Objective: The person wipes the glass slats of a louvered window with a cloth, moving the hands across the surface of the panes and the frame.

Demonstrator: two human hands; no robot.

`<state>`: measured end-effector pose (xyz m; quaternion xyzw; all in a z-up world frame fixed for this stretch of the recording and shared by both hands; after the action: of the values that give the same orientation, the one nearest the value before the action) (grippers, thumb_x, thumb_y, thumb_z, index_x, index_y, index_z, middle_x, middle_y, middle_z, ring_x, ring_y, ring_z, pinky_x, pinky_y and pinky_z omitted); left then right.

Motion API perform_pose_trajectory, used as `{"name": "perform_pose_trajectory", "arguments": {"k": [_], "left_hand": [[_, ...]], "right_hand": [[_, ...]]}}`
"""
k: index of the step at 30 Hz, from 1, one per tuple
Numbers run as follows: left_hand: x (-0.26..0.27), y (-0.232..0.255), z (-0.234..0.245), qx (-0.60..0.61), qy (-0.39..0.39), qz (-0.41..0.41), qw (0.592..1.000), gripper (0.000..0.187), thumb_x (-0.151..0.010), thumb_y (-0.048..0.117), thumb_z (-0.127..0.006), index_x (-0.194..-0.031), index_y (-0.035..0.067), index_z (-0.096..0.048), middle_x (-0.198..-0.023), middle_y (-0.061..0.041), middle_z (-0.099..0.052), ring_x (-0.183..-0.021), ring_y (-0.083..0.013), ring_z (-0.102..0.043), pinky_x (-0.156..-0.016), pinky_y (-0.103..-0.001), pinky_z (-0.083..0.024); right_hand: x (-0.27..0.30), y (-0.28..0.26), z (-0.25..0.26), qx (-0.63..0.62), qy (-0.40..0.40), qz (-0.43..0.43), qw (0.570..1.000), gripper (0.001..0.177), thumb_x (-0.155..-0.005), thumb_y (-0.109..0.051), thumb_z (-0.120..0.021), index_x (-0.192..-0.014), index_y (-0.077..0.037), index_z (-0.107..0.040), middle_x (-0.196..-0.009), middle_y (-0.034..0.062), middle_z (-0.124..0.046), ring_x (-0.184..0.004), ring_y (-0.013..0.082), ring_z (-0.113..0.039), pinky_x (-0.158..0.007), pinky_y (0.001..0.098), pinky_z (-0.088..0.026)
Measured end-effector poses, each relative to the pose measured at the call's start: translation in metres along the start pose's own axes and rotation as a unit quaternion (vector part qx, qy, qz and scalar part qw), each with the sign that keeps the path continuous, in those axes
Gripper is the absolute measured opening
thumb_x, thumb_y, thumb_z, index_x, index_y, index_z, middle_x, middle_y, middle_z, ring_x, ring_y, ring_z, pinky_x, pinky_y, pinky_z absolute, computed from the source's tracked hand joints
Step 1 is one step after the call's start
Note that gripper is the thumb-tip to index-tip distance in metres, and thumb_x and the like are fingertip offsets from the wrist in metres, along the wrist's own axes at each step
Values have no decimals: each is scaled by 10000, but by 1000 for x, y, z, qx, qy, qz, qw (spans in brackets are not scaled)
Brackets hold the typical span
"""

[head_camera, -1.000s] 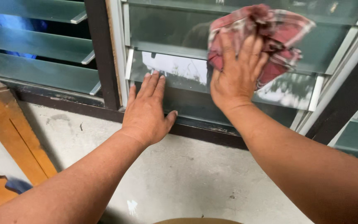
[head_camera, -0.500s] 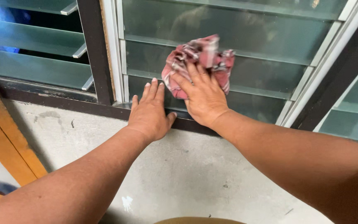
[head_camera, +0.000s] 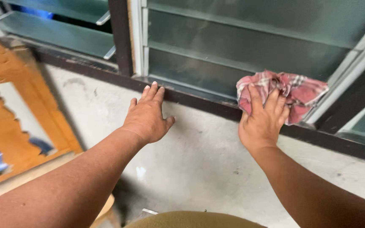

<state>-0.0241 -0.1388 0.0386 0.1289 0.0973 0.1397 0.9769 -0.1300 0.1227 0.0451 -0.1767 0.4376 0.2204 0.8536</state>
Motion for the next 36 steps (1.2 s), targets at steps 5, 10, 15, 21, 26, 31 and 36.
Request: {"name": "perform_pose_trajectory", "arguments": {"k": [5, 10, 15, 21, 26, 31, 36], "left_hand": [[42, -17, -18, -24, -72, 50, 996, 829, -966, 454, -596, -1608, 146, -171, -1704, -67, -54, -1571, -234, -46, -1261, -471, -115], [100, -46, -18, -24, -95, 102, 990, 826, -951, 462, -601, -1598, 137, -204, -1703, -76, -74, -1568, -242, -80, -1256, -453, -145], [161, -94, -9, -37, -87, 168, 981, 831, -940, 468, -620, -1590, 117, -237, -1701, -84, -97, -1567, -233, -108, -1252, -418, -172], [245, -173, 14, 27, 45, 278, 959, 853, -905, 499, -665, -1560, 78, -317, -1657, -138, -263, -1519, -273, -263, -1202, -376, -285], [342, -249, 9, 331, 127, 437, 827, 923, -926, 579, -634, -1589, 39, -289, -1325, -168, -739, -1309, -237, -673, -1158, -377, -438], [407, -298, 5, 548, 211, 499, 638, 841, -869, 688, -448, -1339, 47, -722, -1303, -168, -757, -1196, -304, -671, -1067, -462, -445], [448, -353, 17, 559, 281, 506, 594, 736, -864, 672, -527, -1303, 112, -715, -1296, -103, -738, -1166, -272, -662, -1099, -459, -449]], "right_hand": [[7, -55, -16, -56, -37, 81, 994, 473, -856, -132, -706, -1324, -190, -676, -1473, 214, -467, -1406, 418, -355, -1178, 599, -201], [-6, -117, -35, -116, -21, 139, 983, 386, -918, -172, -726, -1299, -112, -709, -1347, 156, -586, -1297, 356, -453, -1142, 544, -265], [6, -197, -98, -307, -216, 92, 922, 327, -974, -266, -640, -1268, -126, -663, -1220, 176, -657, -1188, 388, -573, -1031, 518, -407], [116, -321, -113, -638, -542, -209, 506, 434, -1070, -359, -378, -1337, -104, -605, -1300, 125, -714, -1197, 290, -670, -1040, 466, -505], [190, -435, -45, -632, -719, -238, 165, 532, -1073, -397, -282, -1377, -63, -563, -1338, 155, -667, -1243, 332, -633, -1101, 536, -482], [229, -528, -9, -595, -779, -183, 68, 545, -1072, -426, -292, -1403, -78, -549, -1376, 142, -647, -1251, 322, -630, -1107, 527, -471], [259, -622, 3, -533, -834, -142, 33, 559, -1057, -452, -346, -1376, -55, -577, -1348, 161, -663, -1237, 338, -634, -1095, 539, -477]]}}
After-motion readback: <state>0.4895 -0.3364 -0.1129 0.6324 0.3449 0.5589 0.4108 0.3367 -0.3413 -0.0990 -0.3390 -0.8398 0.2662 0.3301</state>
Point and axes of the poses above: each hand's wrist, its own x-axis away from the middle knuckle, its own z-axis out of the back of the hand, y = z × x, the point moved 8 cm from there along -x, towards the middle knuckle
